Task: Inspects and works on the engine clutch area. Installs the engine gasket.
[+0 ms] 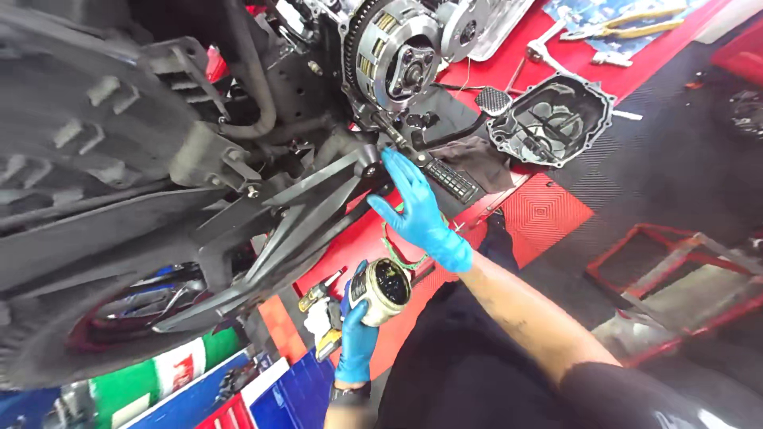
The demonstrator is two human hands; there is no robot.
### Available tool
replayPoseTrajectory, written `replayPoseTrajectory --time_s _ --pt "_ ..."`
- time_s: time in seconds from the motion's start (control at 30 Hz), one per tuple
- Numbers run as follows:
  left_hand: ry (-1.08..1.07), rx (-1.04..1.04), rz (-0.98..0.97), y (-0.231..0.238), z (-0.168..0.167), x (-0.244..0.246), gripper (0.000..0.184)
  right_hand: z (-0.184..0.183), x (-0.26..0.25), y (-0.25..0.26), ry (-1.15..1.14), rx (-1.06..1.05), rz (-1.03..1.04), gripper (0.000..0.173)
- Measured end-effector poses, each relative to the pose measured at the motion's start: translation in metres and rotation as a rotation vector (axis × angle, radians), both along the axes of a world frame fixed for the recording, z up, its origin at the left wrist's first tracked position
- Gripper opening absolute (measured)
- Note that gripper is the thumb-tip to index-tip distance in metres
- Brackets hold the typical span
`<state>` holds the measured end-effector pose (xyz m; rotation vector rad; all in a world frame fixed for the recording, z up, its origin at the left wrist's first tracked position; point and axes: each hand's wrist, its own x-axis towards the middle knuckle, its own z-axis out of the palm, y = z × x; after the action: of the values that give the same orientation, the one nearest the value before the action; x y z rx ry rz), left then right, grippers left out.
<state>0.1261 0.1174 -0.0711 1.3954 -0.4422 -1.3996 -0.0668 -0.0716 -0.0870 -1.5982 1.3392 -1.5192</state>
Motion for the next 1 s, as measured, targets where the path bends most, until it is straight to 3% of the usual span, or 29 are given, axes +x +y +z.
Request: replayPoseTrajectory --time_s 0.13,0.33,0.8,1.0 --pt "-0.023 0.024 0.062 0.015 -0.001 0.01 0.062 0.001 0.013 -0.035 -0.148 0.035 0.074 0.087" --pt "-0.077 0.064 0.143 0.028 -0.003 0.024 0.079 -0.002 0.018 -0.048 -0.184 0.059 0.126 0.102" --pt "-0.064 0.064 0.192 0.028 0.001 0.024 0.078 0.007 0.017 -0.046 -0.182 0.203 0.093 0.101" --pt "-0.049 0.045 0.195 0.029 0.002 0.024 0.075 0.015 0.008 -0.048 -0.231 0.259 0.132 0.093"
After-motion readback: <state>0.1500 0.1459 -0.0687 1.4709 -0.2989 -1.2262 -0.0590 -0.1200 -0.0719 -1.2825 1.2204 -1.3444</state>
